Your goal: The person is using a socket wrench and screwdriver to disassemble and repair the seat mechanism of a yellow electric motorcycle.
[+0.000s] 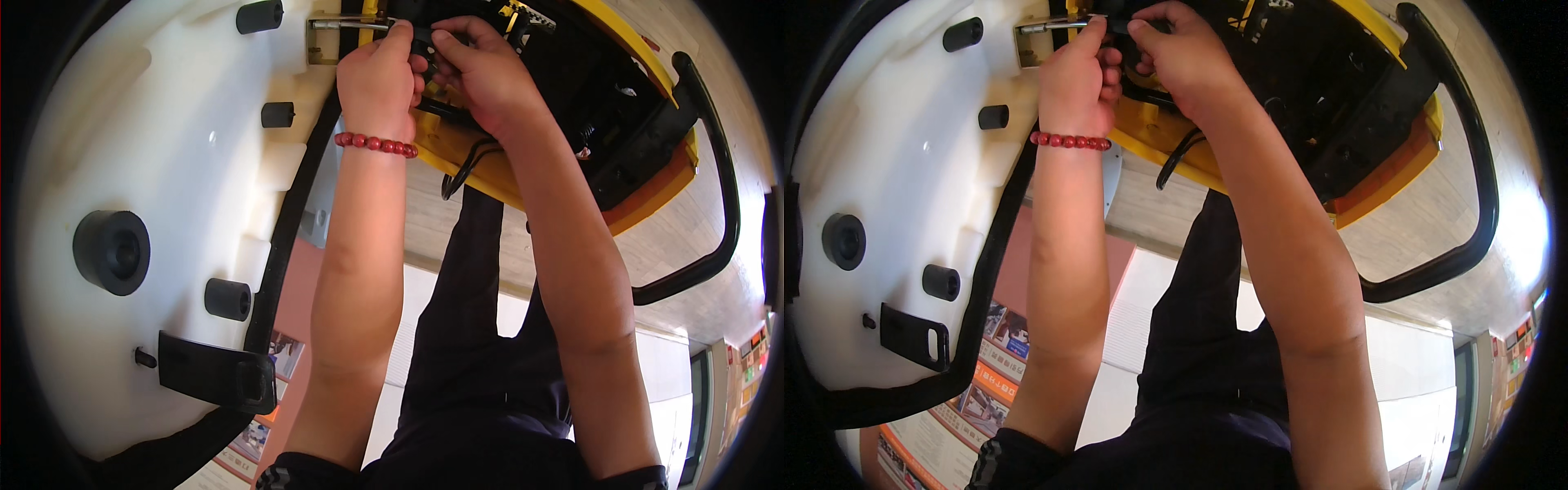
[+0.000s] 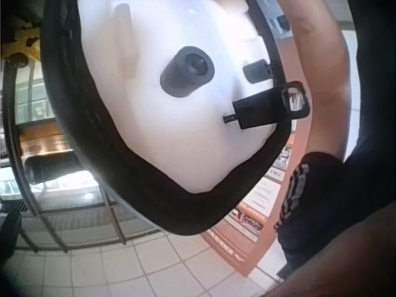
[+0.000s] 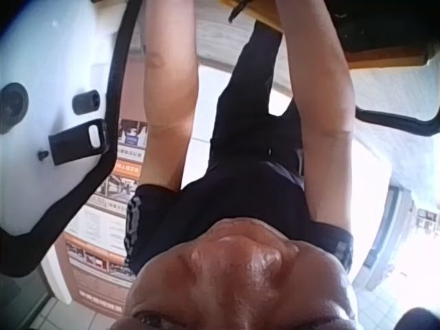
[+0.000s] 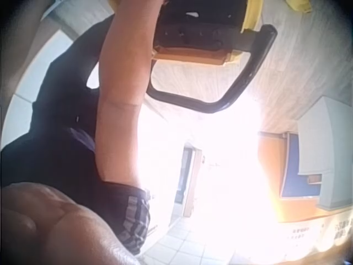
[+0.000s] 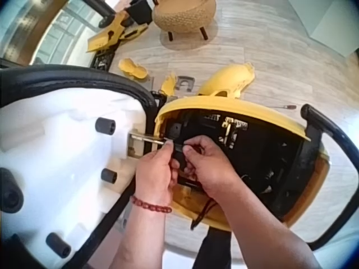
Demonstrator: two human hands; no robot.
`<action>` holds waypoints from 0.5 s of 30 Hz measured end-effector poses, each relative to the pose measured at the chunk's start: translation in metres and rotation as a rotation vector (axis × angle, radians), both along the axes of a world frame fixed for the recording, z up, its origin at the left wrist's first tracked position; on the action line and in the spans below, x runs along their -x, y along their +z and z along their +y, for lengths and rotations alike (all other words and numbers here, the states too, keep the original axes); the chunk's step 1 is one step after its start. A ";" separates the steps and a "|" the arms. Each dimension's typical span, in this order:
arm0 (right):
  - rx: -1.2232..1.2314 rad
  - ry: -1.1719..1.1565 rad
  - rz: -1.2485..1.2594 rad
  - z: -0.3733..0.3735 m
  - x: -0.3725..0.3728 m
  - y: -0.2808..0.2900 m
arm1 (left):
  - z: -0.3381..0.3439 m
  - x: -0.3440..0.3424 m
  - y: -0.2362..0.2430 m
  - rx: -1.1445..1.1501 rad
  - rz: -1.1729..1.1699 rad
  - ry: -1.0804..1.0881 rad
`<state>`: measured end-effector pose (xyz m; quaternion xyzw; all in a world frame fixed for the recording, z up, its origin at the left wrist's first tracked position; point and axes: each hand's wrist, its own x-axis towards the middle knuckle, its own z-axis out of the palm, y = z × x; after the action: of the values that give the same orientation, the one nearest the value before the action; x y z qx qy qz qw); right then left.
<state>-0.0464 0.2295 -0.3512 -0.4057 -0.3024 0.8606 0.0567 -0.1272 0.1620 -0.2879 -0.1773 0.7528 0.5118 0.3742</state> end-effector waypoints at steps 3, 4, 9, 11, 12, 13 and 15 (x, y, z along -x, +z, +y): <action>-0.093 -0.072 -0.026 -0.007 -0.002 0.008 | 0.007 -0.002 -0.002 -0.003 0.032 -0.006; -0.055 -0.073 -0.011 -0.006 -0.001 0.010 | 0.009 -0.002 -0.002 0.000 0.036 0.002; 0.256 0.072 -0.239 0.006 0.002 0.005 | 0.001 0.000 -0.003 -0.013 0.012 0.006; 0.229 0.081 -0.149 0.007 0.004 -0.001 | -0.003 0.000 -0.004 -0.004 0.018 -0.016; 0.223 0.090 -0.106 0.001 0.007 -0.005 | -0.009 0.001 -0.006 0.023 0.013 -0.012; 0.130 0.056 -0.068 -0.001 0.007 -0.006 | -0.008 0.001 -0.006 0.019 0.021 -0.043; -0.057 -0.010 0.007 -0.008 0.007 -0.006 | -0.009 0.001 -0.008 0.035 0.027 -0.090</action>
<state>-0.0533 0.2216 -0.3568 -0.4026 -0.3244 0.8528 0.0736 -0.1283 0.1532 -0.2955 -0.1430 0.7739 0.4835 0.3832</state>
